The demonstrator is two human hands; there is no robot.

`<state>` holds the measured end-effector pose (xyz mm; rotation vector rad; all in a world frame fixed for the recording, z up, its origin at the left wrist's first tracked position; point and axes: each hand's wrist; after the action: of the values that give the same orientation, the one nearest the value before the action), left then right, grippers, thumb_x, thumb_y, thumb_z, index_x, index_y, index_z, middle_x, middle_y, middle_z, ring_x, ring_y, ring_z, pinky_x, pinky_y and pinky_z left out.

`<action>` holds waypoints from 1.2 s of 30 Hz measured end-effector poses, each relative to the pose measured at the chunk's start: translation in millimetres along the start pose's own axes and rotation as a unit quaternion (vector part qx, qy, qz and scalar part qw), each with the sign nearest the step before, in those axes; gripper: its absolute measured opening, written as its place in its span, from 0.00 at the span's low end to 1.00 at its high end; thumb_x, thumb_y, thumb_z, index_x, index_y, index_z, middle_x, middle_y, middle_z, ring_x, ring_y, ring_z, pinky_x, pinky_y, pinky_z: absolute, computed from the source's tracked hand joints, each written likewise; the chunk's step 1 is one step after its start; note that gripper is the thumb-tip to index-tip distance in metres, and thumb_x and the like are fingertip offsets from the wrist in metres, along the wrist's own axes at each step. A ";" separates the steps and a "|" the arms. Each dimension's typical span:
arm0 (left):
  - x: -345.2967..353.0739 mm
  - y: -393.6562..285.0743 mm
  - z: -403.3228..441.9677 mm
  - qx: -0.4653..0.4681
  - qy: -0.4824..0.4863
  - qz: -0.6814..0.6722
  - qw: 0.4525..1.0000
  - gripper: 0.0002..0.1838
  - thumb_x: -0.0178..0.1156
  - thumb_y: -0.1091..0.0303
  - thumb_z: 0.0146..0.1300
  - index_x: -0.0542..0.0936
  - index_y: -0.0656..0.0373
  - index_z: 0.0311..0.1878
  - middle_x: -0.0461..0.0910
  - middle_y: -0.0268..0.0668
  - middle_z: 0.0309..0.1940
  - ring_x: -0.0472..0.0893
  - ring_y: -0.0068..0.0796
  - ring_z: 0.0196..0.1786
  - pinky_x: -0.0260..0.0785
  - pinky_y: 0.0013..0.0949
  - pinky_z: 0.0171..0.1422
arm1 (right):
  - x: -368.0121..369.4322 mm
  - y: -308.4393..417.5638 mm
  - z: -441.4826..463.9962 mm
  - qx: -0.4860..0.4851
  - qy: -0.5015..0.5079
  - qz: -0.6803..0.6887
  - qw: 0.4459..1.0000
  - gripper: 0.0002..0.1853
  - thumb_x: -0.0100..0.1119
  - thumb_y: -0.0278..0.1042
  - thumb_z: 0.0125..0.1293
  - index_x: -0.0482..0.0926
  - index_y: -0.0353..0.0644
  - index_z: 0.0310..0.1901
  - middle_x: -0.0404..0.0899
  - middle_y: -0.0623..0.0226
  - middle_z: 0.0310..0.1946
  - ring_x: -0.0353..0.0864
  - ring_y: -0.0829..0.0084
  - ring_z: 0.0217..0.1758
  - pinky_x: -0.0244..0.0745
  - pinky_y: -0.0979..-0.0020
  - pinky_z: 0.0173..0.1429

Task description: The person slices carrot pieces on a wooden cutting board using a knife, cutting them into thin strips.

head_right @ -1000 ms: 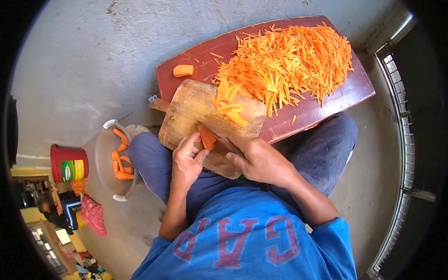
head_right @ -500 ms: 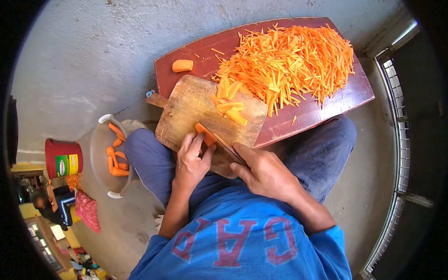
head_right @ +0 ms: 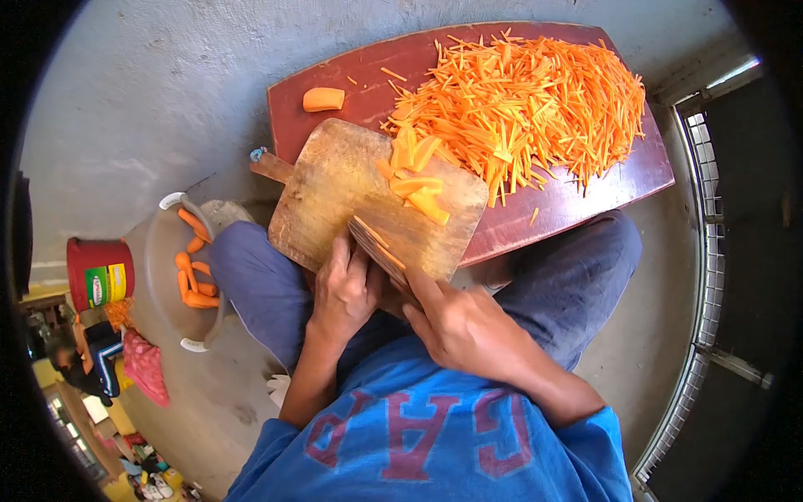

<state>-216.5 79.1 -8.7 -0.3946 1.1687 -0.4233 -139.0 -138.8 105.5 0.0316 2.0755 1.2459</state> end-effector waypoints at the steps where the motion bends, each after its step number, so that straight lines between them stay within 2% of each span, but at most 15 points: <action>1: 2.0 1.3 -2.0 -0.002 -0.003 -0.009 1.000 0.26 0.71 0.77 0.74 0.83 0.75 0.72 0.81 0.67 0.68 0.91 0.70 0.56 0.88 0.56 0.57 | 0.9 -3.1 10.2 -0.004 0.001 0.000 1.000 0.26 0.68 0.29 0.81 0.74 0.31 0.74 0.89 0.32 0.51 0.91 0.31 0.51 0.87 0.41 0.52; 4: -2.7 -1.4 -1.3 -0.030 0.011 -0.041 0.999 0.24 0.71 0.79 0.74 0.84 0.76 0.71 0.81 0.67 0.69 0.91 0.70 0.58 0.88 0.55 0.58 | 6.1 -17.9 37.6 -0.097 -0.057 0.035 0.993 0.24 0.68 0.29 0.81 0.75 0.32 0.73 0.89 0.34 0.48 0.91 0.32 0.48 0.87 0.41 0.50; 7: 0.6 3.8 -0.2 0.007 -0.028 -0.042 0.999 0.24 0.72 0.74 0.76 0.83 0.77 0.70 0.81 0.67 0.65 0.89 0.69 0.56 0.87 0.56 0.57 | -6.8 -4.2 18.4 -0.050 -0.024 0.022 0.998 0.24 0.69 0.29 0.80 0.76 0.33 0.72 0.89 0.37 0.45 0.91 0.31 0.45 0.86 0.41 0.48; 12: -3.1 6.9 -1.9 0.008 -0.006 -0.052 0.999 0.22 0.73 0.75 0.76 0.84 0.76 0.68 0.82 0.68 0.66 0.90 0.70 0.56 0.88 0.56 0.58 | 8.3 -0.1 8.2 -0.023 -0.033 -0.022 0.999 0.25 0.70 0.29 0.79 0.75 0.32 0.72 0.90 0.36 0.43 0.91 0.31 0.43 0.86 0.39 0.46; 16: -10.4 0.6 0.2 -0.018 0.026 -0.053 0.998 0.21 0.73 0.77 0.75 0.85 0.76 0.67 0.83 0.67 0.65 0.90 0.69 0.56 0.88 0.56 0.58 | 10.1 1.6 29.5 -0.081 -0.042 -0.027 0.995 0.24 0.67 0.32 0.82 0.73 0.28 0.71 0.89 0.34 0.40 0.90 0.29 0.42 0.86 0.38 0.45; 22: -2.3 3.9 -3.0 0.009 -0.035 -0.055 0.998 0.19 0.72 0.79 0.73 0.87 0.76 0.65 0.84 0.66 0.63 0.90 0.68 0.56 0.87 0.55 0.60 | 3.6 -4.8 7.3 -0.050 -0.038 0.021 0.998 0.20 0.68 0.30 0.81 0.74 0.32 0.66 0.89 0.33 0.42 0.90 0.27 0.44 0.85 0.35 0.47; 25: -2.1 4.5 -3.6 0.012 -0.021 -0.041 0.999 0.20 0.73 0.79 0.73 0.86 0.76 0.66 0.83 0.66 0.64 0.90 0.68 0.56 0.87 0.55 0.60 | 6.9 -9.0 6.5 -0.067 -0.039 0.027 0.997 0.20 0.69 0.30 0.81 0.73 0.33 0.66 0.89 0.32 0.44 0.90 0.26 0.45 0.85 0.35 0.47; 31: -5.8 1.2 -0.2 0.016 0.007 -0.039 0.999 0.22 0.71 0.77 0.73 0.85 0.75 0.68 0.82 0.67 0.66 0.89 0.69 0.57 0.87 0.57 0.61 | -7.2 17.8 -9.1 -0.022 -0.012 0.016 1.000 0.20 0.69 0.30 0.81 0.72 0.32 0.64 0.88 0.34 0.42 0.89 0.27 0.44 0.85 0.36 0.46; 34: -7.5 -3.3 5.7 0.032 -0.028 -0.033 0.999 0.19 0.69 0.81 0.67 0.88 0.75 0.60 0.85 0.65 0.60 0.90 0.70 0.53 0.88 0.56 0.57 | -2.6 13.4 -5.6 -0.008 -0.012 -0.010 1.000 0.24 0.71 0.28 0.79 0.74 0.31 0.70 0.89 0.37 0.44 0.90 0.28 0.43 0.87 0.41 0.44; 36: -5.6 -1.8 2.4 0.016 -0.010 -0.032 0.999 0.19 0.69 0.81 0.67 0.88 0.76 0.60 0.85 0.66 0.60 0.91 0.70 0.53 0.88 0.57 0.57 | 10.2 -1.6 18.6 -0.059 -0.031 0.001 0.998 0.24 0.70 0.29 0.79 0.74 0.32 0.70 0.89 0.37 0.43 0.90 0.29 0.43 0.86 0.41 0.44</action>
<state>-216.2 80.7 -2.6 -0.4079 1.1299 -0.4912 -135.4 -121.8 93.3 0.0182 1.9465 1.3496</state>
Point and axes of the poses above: each hand's wrist, its own z-axis towards the middle knuckle, its own x-axis out of the palm, y = z × x
